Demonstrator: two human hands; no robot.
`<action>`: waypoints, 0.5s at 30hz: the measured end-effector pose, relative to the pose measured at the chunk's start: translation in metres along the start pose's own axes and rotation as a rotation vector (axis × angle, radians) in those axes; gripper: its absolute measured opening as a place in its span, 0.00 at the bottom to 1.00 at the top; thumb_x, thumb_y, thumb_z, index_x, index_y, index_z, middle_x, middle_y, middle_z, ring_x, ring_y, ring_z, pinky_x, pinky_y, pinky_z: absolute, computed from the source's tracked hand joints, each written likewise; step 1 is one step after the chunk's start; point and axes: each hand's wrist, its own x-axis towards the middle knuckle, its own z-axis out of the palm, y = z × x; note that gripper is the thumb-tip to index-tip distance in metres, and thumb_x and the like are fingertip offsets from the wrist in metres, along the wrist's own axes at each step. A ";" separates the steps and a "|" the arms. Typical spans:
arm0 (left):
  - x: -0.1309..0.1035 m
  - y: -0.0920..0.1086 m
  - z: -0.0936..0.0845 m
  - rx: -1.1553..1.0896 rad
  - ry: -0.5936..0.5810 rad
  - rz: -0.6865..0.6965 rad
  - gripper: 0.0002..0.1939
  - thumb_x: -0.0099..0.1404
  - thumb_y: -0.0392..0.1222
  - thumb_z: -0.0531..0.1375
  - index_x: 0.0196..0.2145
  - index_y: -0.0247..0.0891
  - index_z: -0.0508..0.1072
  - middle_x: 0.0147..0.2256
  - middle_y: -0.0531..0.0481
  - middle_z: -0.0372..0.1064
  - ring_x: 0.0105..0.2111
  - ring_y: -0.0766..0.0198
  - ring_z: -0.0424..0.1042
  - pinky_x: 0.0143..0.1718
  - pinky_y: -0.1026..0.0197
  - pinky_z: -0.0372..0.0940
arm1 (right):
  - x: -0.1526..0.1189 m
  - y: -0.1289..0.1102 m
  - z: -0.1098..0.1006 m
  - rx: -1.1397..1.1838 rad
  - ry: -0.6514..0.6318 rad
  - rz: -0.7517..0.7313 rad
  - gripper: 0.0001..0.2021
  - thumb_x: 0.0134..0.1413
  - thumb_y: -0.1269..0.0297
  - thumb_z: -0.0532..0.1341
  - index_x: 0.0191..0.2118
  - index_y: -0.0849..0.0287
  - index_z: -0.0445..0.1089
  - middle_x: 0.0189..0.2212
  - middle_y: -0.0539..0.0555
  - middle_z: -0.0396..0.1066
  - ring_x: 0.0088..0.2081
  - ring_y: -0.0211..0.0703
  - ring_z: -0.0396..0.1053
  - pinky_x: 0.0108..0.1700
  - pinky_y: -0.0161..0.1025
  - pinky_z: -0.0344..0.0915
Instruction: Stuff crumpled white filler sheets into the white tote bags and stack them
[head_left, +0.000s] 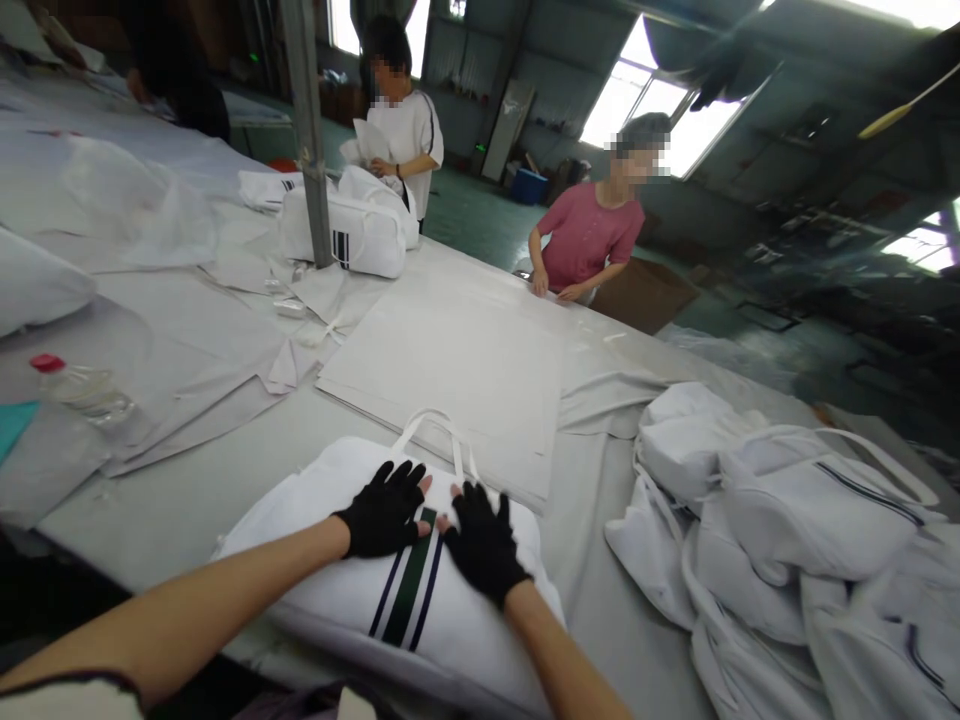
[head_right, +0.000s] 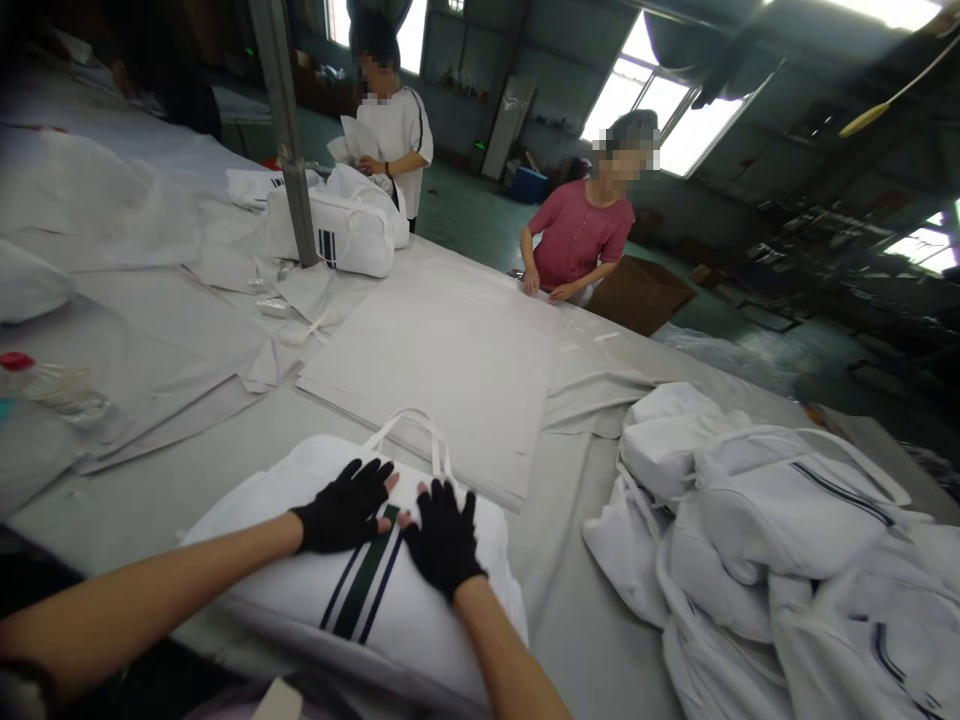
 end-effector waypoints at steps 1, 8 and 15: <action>-0.004 0.001 0.013 -0.004 -0.016 0.006 0.38 0.67 0.61 0.47 0.66 0.36 0.50 0.66 0.37 0.42 0.66 0.45 0.41 0.64 0.39 0.37 | -0.005 -0.003 0.022 0.035 -0.069 -0.002 0.30 0.64 0.46 0.44 0.66 0.57 0.51 0.65 0.61 0.49 0.66 0.54 0.46 0.65 0.59 0.38; 0.028 -0.026 0.038 -0.082 -0.199 -0.060 0.37 0.67 0.61 0.45 0.66 0.36 0.50 0.66 0.35 0.40 0.67 0.47 0.40 0.64 0.39 0.37 | 0.030 0.007 0.066 0.067 -0.180 0.060 0.29 0.64 0.47 0.42 0.65 0.55 0.52 0.65 0.60 0.50 0.66 0.53 0.47 0.65 0.58 0.40; 0.029 -0.055 -0.018 -0.246 -0.167 -0.147 0.34 0.67 0.60 0.45 0.65 0.42 0.54 0.65 0.41 0.49 0.64 0.50 0.52 0.62 0.44 0.51 | 0.070 0.018 -0.094 -0.007 -0.371 -0.076 0.25 0.58 0.48 0.55 0.57 0.57 0.65 0.56 0.62 0.65 0.59 0.58 0.60 0.60 0.59 0.52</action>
